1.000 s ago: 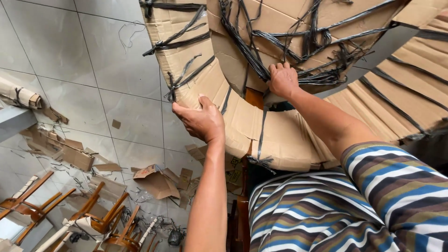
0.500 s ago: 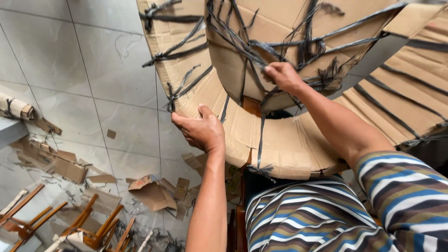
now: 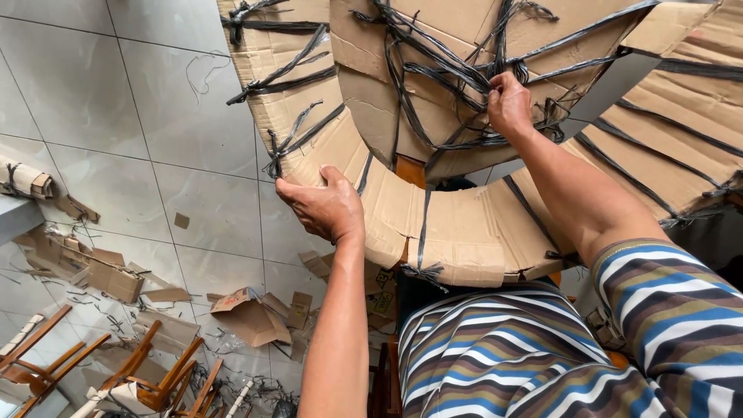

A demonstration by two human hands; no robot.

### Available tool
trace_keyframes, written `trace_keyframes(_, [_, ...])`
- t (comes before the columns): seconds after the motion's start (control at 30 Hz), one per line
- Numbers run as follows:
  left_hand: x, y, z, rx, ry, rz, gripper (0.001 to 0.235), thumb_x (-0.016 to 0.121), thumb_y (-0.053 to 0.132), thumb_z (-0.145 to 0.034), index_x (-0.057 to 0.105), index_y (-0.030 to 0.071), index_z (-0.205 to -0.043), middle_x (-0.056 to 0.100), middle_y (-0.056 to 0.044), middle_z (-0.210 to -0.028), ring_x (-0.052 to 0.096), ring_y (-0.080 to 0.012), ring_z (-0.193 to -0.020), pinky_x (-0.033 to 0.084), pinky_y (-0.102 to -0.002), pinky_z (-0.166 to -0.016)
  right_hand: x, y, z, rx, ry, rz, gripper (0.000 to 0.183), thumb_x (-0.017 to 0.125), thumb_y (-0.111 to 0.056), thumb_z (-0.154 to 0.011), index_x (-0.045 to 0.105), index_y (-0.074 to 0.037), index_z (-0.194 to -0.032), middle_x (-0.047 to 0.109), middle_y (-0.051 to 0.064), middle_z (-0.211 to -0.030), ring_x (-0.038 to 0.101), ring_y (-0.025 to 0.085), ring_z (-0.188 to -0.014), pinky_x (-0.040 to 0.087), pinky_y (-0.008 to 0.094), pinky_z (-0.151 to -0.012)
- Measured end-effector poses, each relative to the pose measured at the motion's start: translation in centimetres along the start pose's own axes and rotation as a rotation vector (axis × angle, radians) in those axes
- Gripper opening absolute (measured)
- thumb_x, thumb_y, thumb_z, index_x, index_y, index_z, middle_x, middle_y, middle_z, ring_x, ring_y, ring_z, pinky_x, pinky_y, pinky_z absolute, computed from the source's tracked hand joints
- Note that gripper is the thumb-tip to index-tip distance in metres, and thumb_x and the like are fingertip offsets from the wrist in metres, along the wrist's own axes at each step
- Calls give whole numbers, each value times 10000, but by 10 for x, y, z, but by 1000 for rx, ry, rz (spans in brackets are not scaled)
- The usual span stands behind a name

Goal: Tying cardboard pieces to a chair frame using plastic strips to prepare it for upholstery or shipping.

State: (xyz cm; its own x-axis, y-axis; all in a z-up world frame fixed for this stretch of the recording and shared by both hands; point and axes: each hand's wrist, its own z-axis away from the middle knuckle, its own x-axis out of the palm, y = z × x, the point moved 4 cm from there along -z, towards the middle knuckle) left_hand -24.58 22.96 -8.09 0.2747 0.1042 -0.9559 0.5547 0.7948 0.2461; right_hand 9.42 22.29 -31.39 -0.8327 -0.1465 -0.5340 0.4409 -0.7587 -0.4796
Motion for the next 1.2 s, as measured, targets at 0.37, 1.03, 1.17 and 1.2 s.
trace_keyframes(0.37, [0,-1,2,1,2,-7,684,637,301,-817,402,6,-1388,653,-234,-1192,657,-515,-966,456,-651,-660,20,4,-14,-574,143,734,351,739,-387,-1001,710,-161,-1267,599,140,-1157,546,311,-1024,466,445,-807])
trace_keyframes(1.03, [3,0,1,34,36,58,696,609,273,-774,421,-9,-1382,609,-209,-1297,618,-449,-1125,512,-604,-728,-65,-107,99,-364,-300,-173,202,563,-249,-1135,709,-117,-1090,622,1,-833,537,110,-712,419,288,-600])
trace_keyframes(1.17, [2,0,2,28,16,76,700,599,259,-759,425,2,-1386,600,-215,-1317,611,-457,-1147,510,-608,-777,-111,-126,141,-462,-289,-541,184,569,-225,-1166,660,-73,-1114,564,-12,-808,496,72,-712,431,210,-690])
trace_keyframes(1.2, [1,0,1,31,16,77,715,597,265,-753,422,2,-1394,595,-222,-1325,612,-461,-1142,513,-610,-781,-121,-129,153,-439,-249,-549,189,573,-234,-1170,673,-79,-1131,550,-18,-773,497,59,-681,437,185,-652])
